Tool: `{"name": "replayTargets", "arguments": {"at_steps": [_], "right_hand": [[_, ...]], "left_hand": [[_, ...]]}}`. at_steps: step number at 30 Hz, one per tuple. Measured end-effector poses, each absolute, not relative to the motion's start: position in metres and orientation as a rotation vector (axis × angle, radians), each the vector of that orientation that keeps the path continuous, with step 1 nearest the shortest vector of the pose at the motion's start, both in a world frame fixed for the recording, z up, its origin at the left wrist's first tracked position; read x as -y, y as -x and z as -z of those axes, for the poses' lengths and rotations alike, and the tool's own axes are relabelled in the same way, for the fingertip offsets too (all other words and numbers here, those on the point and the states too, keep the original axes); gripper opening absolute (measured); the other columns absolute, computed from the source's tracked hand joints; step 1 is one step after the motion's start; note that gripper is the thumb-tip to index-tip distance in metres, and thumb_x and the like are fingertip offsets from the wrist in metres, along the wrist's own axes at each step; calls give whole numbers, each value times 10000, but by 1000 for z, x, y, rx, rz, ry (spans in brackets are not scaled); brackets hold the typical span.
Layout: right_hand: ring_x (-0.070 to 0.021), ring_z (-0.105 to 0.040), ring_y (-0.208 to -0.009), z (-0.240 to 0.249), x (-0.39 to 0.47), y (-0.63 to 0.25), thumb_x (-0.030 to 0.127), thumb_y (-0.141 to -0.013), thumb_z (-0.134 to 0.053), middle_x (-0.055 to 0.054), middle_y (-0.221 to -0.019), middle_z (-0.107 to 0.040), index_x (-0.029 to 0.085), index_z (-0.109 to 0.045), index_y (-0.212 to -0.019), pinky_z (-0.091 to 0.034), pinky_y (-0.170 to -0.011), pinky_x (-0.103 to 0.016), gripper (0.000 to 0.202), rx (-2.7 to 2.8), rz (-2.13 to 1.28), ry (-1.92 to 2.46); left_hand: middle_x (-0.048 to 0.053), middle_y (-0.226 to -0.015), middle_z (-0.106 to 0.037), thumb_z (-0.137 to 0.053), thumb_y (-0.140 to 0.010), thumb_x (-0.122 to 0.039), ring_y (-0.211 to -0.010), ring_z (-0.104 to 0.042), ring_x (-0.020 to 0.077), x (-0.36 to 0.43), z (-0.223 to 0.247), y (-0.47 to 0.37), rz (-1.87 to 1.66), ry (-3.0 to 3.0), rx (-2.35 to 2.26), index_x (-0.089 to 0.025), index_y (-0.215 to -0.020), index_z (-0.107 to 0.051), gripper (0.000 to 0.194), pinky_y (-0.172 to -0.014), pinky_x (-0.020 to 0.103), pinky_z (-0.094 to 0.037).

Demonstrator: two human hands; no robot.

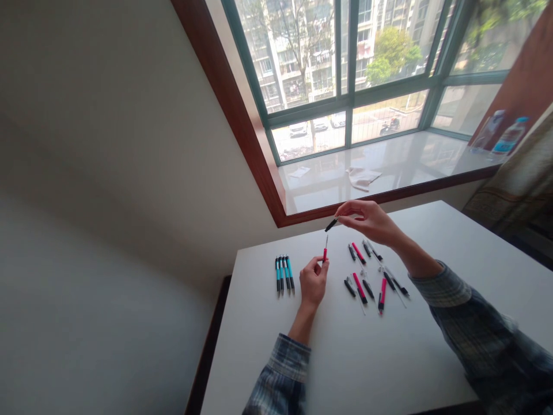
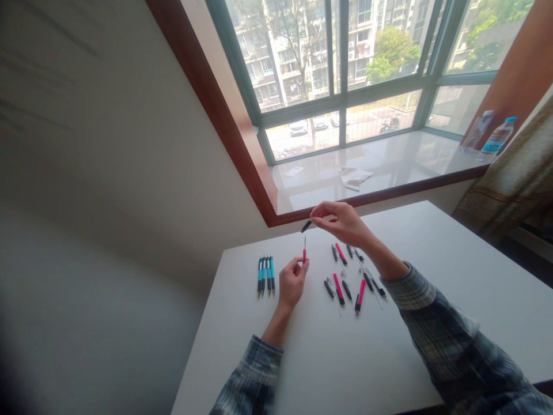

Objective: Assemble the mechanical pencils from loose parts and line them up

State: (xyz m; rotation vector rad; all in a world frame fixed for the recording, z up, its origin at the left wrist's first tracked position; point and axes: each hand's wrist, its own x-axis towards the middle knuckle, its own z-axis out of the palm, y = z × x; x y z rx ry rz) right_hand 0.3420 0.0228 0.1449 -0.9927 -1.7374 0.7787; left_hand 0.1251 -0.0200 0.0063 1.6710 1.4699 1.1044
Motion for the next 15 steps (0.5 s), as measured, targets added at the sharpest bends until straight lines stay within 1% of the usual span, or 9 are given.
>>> {"name": "replayTargets", "arguments": {"at_steps": [6, 15], "right_hand": [[-249, -745, -904, -142, -23, -340, 465, -880, -734, -79, -980, -784, 207, -756, -984, -642, -844, -400, 279, 1737, -806, 998], [-235, -744, -876, -139, -25, -338, 462, -883, -714, -71, -966, -784, 203, -757, -978, -654, -806, -389, 279, 1778, -782, 1012]], "left_hand": [[-64, -577, -363, -604, -928, -553, -549, -346, 120, 21, -7, -124, -1100, -1675, -1479, -185, -938, -755, 398, -571, 258, -262], [-59, -579, -398, -597, -940, -536, -552, -366, 119, 20, -6, -124, -1099, -1689, -1457, -185, -971, -757, 387, -568, 254, -265]]}}
